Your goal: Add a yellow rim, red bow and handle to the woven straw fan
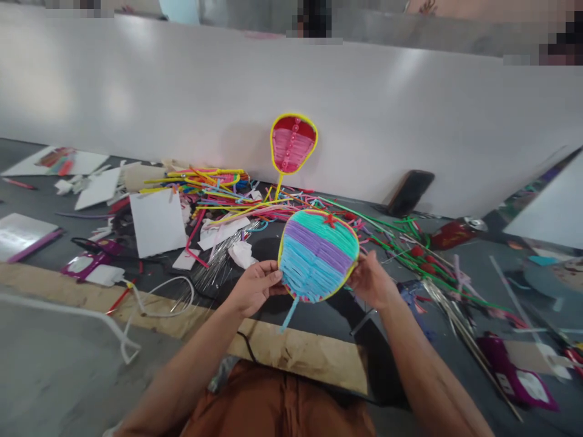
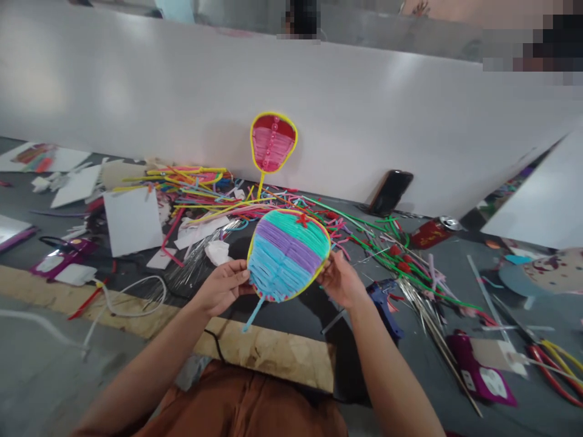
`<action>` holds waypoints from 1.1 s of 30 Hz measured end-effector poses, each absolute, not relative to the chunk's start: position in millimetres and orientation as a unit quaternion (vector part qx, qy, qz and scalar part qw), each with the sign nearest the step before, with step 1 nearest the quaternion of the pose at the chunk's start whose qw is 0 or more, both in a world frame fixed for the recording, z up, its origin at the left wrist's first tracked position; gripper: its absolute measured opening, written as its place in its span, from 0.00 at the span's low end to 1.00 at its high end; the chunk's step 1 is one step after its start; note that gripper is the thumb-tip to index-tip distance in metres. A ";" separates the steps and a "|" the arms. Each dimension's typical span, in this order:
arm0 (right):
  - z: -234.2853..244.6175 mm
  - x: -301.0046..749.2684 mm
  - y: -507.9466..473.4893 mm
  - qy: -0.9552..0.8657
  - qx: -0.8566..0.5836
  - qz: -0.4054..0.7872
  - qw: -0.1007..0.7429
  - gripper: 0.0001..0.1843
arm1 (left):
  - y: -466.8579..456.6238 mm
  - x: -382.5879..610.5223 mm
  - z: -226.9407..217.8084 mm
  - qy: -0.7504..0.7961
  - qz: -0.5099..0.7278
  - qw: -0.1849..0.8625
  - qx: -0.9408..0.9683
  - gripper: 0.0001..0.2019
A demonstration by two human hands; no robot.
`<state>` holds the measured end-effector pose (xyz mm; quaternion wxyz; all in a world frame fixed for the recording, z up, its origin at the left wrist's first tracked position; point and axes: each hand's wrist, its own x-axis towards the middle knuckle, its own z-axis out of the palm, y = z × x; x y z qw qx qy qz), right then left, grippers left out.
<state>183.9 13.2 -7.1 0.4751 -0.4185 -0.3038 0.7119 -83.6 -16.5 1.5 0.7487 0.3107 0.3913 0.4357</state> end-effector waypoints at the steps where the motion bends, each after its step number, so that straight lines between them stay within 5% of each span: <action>1: -8.4 178.0 7.9 -0.305 -0.411 0.719 0.470 0.23 | -16.7 -81.2 0.9 0.392 0.448 0.745 0.303 0.17; 7: -14.6 151.3 -13.2 -0.301 -0.380 0.743 0.462 0.16 | -19.9 -74.7 -1.6 0.397 0.452 0.744 0.291 0.16; 21: -20.3 147.4 -19.9 -0.299 -0.340 0.761 0.465 0.23 | -25.4 -69.7 -8.5 0.453 0.478 0.674 0.334 0.17; 33: -33.6 135.6 -22.0 -0.320 -0.381 0.713 0.494 0.16 | -30.0 -64.1 -16.4 0.445 0.495 0.634 0.393 0.16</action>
